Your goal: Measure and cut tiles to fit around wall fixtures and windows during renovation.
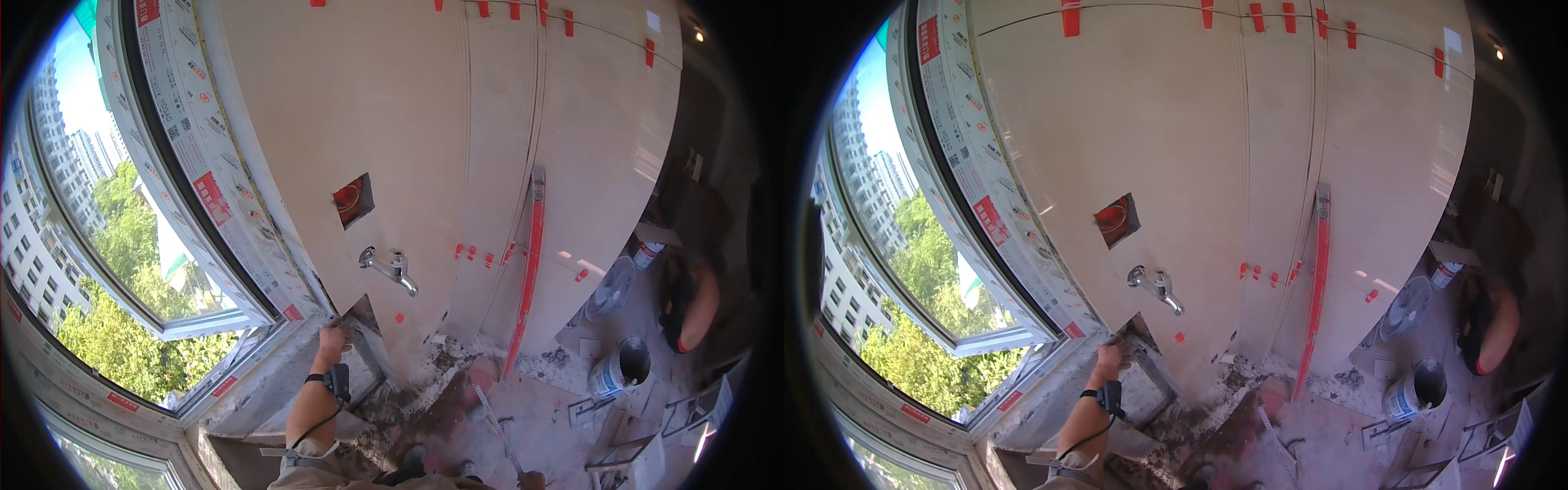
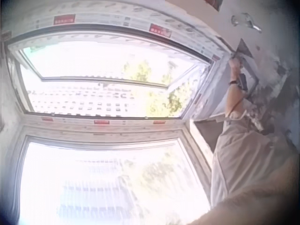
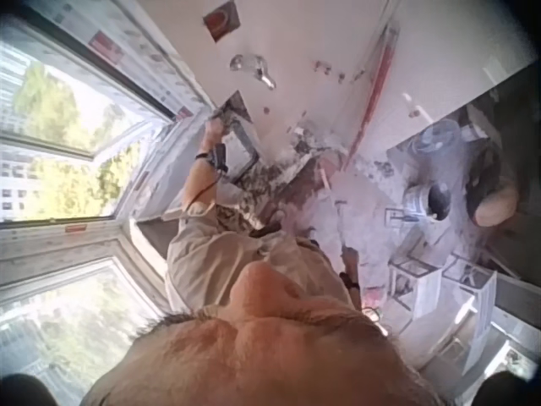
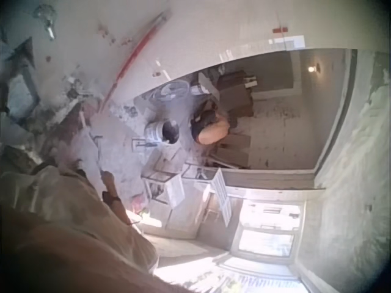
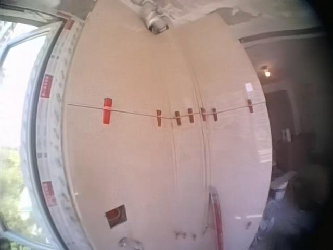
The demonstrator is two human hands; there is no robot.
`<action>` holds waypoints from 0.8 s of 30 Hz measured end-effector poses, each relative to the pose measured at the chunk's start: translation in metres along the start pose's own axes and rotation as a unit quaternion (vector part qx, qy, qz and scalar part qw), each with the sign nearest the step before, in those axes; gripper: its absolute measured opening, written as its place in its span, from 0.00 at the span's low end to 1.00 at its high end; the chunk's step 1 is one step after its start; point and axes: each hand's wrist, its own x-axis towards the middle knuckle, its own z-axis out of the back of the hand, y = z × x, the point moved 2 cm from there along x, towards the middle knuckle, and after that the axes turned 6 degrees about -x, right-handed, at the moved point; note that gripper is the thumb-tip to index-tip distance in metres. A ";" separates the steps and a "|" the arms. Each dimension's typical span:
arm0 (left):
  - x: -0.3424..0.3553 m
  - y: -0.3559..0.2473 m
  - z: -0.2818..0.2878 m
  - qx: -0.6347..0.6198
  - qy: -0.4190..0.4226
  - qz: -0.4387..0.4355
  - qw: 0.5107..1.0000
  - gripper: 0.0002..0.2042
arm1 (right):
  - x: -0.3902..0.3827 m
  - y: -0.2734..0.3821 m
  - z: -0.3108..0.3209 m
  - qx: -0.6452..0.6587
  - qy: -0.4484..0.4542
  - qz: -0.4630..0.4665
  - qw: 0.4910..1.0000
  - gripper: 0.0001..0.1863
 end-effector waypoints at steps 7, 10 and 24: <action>-0.020 -0.013 -0.013 0.045 -0.035 0.008 0.998 0.21 | 0.010 0.038 0.057 0.119 0.121 -0.158 0.973 0.26; -0.021 -0.015 -0.010 0.061 -0.038 -0.012 0.997 0.19 | 0.019 0.031 0.052 0.111 0.091 -0.134 0.981 0.23; -0.027 -0.019 -0.010 0.034 -0.042 -0.010 0.998 0.18 | 0.015 0.016 0.030 0.034 -0.009 0.015 0.999 0.08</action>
